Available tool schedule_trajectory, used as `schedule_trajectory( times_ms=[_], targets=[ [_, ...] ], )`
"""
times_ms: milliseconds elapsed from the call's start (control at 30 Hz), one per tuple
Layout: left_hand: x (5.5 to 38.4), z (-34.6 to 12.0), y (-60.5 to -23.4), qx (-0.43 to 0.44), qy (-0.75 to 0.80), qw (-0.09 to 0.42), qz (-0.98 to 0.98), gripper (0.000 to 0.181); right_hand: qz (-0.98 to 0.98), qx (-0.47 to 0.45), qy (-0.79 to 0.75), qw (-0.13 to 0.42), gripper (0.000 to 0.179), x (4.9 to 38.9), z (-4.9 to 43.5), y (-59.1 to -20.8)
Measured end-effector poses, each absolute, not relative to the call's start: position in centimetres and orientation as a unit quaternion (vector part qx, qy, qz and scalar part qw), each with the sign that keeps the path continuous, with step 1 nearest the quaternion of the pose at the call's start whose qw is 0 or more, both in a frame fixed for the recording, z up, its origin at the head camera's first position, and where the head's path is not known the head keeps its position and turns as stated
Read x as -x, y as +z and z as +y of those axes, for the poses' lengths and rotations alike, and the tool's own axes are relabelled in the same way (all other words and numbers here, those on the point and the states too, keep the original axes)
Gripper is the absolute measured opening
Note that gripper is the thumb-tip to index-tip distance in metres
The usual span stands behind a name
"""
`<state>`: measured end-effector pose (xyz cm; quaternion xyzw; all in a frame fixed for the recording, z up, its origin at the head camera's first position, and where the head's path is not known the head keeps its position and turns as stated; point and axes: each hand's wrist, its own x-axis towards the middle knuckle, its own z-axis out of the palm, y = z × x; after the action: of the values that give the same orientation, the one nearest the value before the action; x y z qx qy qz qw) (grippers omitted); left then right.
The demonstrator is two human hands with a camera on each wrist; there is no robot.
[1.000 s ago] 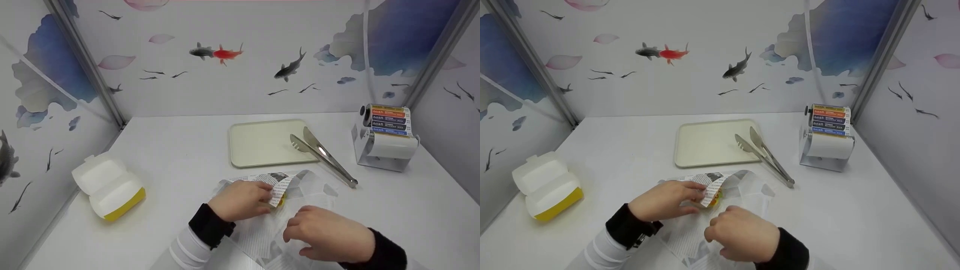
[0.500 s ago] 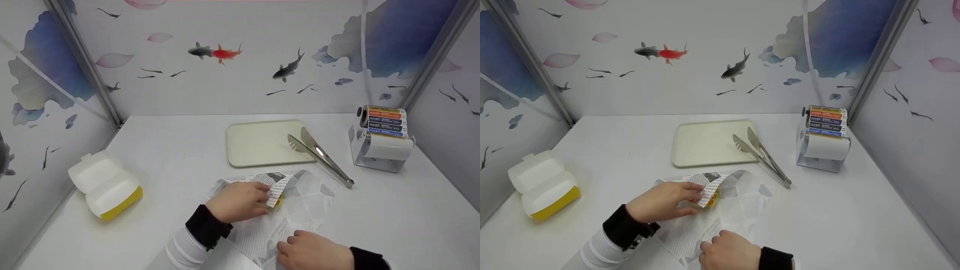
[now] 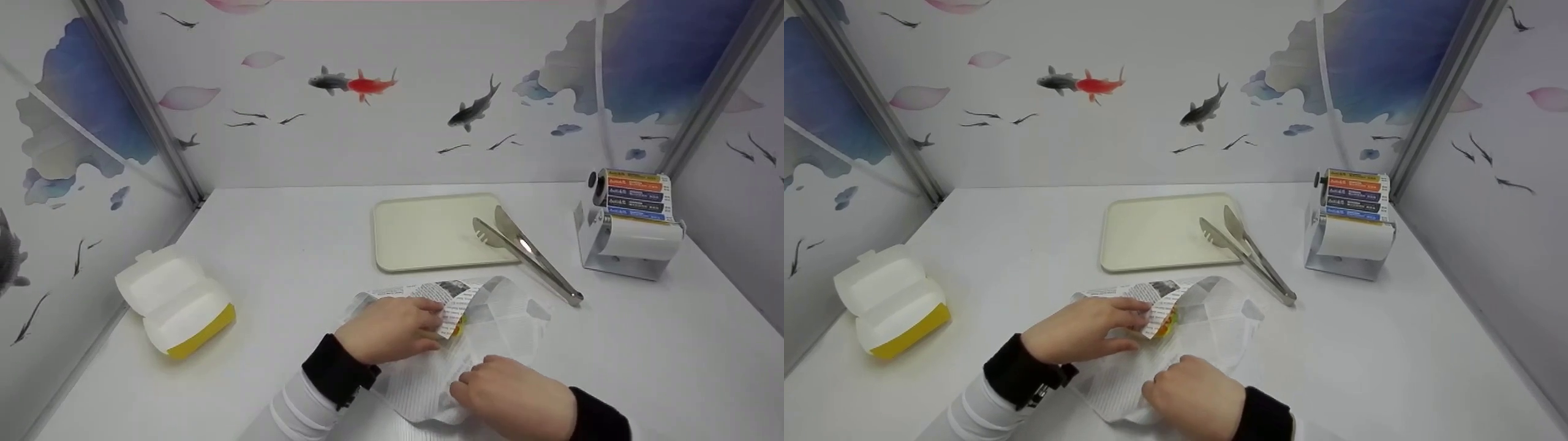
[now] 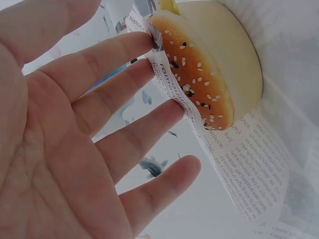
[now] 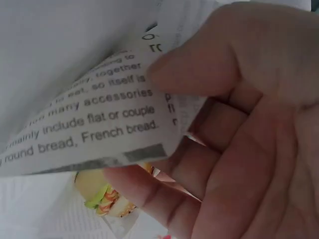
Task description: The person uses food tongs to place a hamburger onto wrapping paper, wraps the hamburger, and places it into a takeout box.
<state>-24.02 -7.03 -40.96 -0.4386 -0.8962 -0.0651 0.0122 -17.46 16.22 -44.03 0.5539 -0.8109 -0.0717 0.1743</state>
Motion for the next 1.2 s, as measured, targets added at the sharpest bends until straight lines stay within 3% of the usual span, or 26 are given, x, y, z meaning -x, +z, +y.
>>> schedule_trajectory(
  times_ms=[200,333,467,833,1200],
  targets=[
    [24.0,-7.1,-40.8,0.423,-0.077,0.005,-0.903,0.03,-0.835,-0.523,-0.015,0.168,0.031,18.9,17.3,-42.1],
    [24.0,-7.1,-40.5,0.396,-0.119,-0.036,-0.91,0.036,-0.863,-0.483,0.06,0.136,0.025,20.0,18.2,-40.5],
    [23.9,-7.2,-40.4,0.365,-0.188,-0.083,-0.908,0.052,-0.882,-0.438,0.138,0.111,0.013,21.3,18.8,-39.5],
    [24.0,-7.3,-40.8,0.33,-0.254,-0.124,-0.901,0.064,-0.908,-0.355,0.179,0.133,0.007,24.0,18.3,-39.5],
    [24.4,-6.9,-41.5,0.34,-0.195,-0.071,-0.917,0.082,-0.926,-0.311,0.201,0.077,0.008,26.5,17.6,-39.6]
  ],
)
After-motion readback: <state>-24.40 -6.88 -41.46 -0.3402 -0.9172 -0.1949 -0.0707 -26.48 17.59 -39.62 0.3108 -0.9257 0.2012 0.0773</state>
